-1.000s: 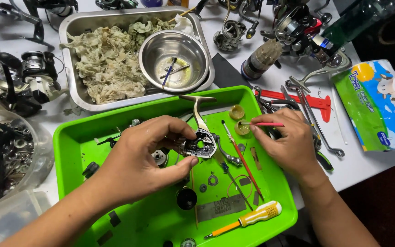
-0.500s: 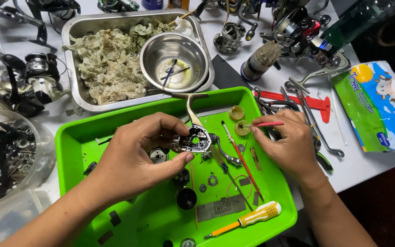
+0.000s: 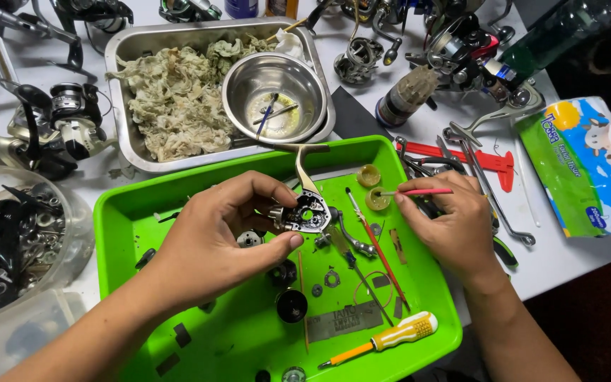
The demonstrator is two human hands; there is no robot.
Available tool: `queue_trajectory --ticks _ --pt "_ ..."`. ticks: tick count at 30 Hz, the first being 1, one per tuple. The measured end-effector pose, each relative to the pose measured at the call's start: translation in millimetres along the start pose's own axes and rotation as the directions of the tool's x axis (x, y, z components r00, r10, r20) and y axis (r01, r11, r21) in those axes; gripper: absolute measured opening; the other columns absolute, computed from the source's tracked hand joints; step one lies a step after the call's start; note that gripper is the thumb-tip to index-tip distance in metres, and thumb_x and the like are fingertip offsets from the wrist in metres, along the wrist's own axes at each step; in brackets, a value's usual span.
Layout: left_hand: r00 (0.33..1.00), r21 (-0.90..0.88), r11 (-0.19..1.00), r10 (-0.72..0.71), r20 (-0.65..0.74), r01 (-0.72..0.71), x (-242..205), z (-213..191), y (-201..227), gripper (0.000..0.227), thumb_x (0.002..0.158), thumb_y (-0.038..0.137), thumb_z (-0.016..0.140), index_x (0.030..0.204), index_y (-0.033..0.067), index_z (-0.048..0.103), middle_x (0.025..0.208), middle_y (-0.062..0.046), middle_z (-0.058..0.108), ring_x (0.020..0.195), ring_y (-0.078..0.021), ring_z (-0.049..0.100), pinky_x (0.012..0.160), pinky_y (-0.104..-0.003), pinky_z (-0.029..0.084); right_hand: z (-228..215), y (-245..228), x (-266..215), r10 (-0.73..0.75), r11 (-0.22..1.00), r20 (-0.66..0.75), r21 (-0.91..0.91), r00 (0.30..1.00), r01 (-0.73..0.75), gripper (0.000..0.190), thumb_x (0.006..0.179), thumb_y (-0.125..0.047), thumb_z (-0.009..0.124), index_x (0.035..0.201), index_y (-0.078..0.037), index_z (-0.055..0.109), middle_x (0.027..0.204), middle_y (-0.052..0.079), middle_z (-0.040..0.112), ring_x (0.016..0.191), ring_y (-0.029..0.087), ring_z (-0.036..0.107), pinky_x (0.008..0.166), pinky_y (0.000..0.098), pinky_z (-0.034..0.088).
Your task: Disassembling, cleaning, and inspecting internal components of a fishing reel at a workbench.
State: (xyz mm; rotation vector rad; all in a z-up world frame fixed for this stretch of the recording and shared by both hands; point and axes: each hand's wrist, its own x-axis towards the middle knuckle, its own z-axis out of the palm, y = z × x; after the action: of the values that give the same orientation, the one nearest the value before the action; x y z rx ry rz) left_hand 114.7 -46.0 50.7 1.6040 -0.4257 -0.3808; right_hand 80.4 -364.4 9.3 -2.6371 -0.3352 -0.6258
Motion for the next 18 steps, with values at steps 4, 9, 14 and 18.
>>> queue_trajectory --ticks 4,9,14,18 --pt "1.000 -0.022 0.999 -0.030 -0.002 0.030 -1 0 -1 0.032 0.078 0.009 0.084 0.106 0.0081 0.069 0.106 -0.002 0.075 0.085 -0.0086 0.074 0.084 -0.020 0.063 -1 -2 0 0.074 0.997 0.004 0.015 0.997 -0.074 0.005 0.090 -0.016 0.081 0.094 -0.013 0.079 0.085 0.000 0.072 0.078 0.018 0.062 0.083 0.0354 0.044" --pt "0.989 0.079 0.986 0.149 0.022 -0.150 -1 1 -2 0.030 0.081 0.009 0.082 0.107 0.0059 0.069 0.108 -0.006 0.073 0.086 -0.0111 0.074 0.087 -0.021 0.067 -11 -6 3 0.256 0.950 0.021 0.178 0.967 -0.255 0.005 0.090 -0.009 0.079 0.095 -0.007 0.078 0.094 0.004 0.076 0.092 0.017 0.070 0.089 0.0301 0.054" --pt "0.949 0.259 0.914 0.311 0.048 -0.312 0 2 -6 0.028 0.084 0.007 0.079 0.109 0.0060 0.067 0.106 -0.006 0.072 0.086 -0.0114 0.074 0.086 -0.021 0.065 -25 -15 1 0.445 0.769 0.014 0.506 0.895 -0.390 0.007 0.092 -0.003 0.075 0.099 -0.003 0.071 0.093 0.008 0.074 0.087 0.015 0.070 0.081 0.0230 0.056" --pt "0.930 0.359 0.862 0.364 0.052 -0.357 0 2 -12 0.030 0.084 0.007 0.079 0.111 0.0074 0.065 0.103 -0.003 0.072 0.083 -0.0111 0.070 0.080 -0.022 0.061 -35 -37 3 0.399 0.674 -0.033 0.689 0.916 -0.268 0.008 0.092 0.003 0.069 0.100 0.001 0.066 0.096 0.014 0.072 0.090 0.020 0.072 0.083 0.0236 0.059"
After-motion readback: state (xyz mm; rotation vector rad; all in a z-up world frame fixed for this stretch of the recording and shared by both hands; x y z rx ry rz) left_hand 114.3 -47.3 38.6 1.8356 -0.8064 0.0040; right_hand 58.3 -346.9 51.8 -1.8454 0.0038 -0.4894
